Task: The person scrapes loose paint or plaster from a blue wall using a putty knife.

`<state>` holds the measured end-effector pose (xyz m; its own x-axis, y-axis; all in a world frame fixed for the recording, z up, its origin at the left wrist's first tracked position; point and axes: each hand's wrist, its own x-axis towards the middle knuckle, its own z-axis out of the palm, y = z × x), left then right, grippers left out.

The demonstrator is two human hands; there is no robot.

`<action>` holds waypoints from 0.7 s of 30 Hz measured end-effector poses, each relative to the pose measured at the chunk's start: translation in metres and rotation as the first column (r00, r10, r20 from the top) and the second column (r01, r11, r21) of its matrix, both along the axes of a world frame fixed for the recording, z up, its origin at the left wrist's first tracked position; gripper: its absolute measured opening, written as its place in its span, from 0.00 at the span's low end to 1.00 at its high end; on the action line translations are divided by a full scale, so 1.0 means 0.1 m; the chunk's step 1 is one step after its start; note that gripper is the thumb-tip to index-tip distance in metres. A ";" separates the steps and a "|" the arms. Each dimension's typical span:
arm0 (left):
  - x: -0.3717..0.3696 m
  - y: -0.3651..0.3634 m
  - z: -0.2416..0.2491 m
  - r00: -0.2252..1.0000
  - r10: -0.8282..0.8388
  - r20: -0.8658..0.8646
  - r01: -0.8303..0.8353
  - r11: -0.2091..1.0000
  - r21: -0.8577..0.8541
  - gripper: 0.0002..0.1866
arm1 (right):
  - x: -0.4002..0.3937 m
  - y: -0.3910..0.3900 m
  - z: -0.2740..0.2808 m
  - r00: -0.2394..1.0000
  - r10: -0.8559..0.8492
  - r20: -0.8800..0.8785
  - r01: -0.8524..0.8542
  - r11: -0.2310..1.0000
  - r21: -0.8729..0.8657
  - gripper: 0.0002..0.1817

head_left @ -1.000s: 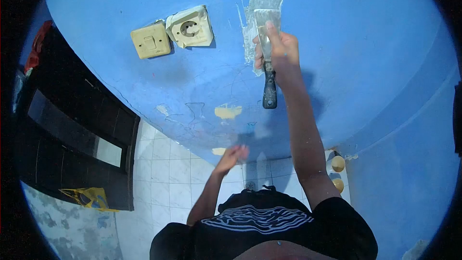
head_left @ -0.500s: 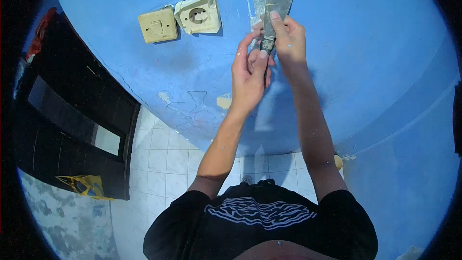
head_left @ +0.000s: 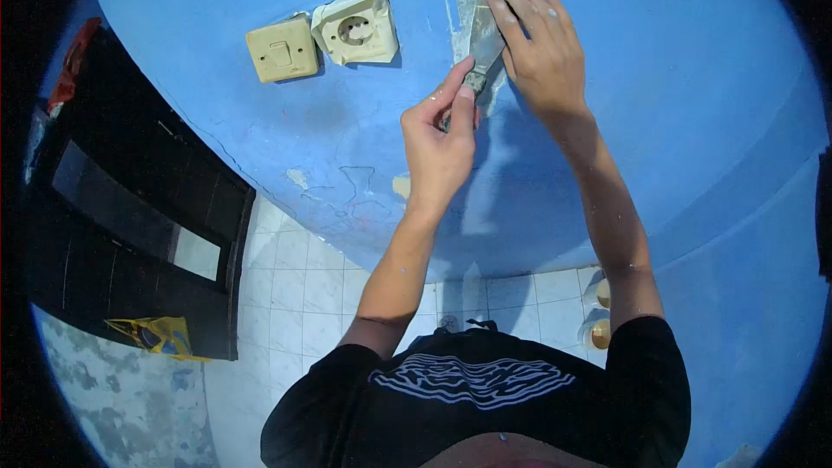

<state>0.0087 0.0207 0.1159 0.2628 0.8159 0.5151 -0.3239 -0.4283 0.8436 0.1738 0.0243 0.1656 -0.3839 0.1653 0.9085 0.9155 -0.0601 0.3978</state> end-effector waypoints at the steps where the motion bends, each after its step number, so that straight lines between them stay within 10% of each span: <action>1: 0.01 -0.02 -0.01 1.000 0.030 0.006 -0.030 0.999 0.014 0.18 | -0.01 0.03 -0.04 1.000 -0.003 0.000 0.003 1.000 -0.001 0.20; 21: 0.15 0.06 -0.10 0.995 0.043 0.093 -0.050 0.995 0.082 0.16 | -0.18 0.21 -0.03 0.997 0.047 -0.065 -0.033 0.979 0.200 0.16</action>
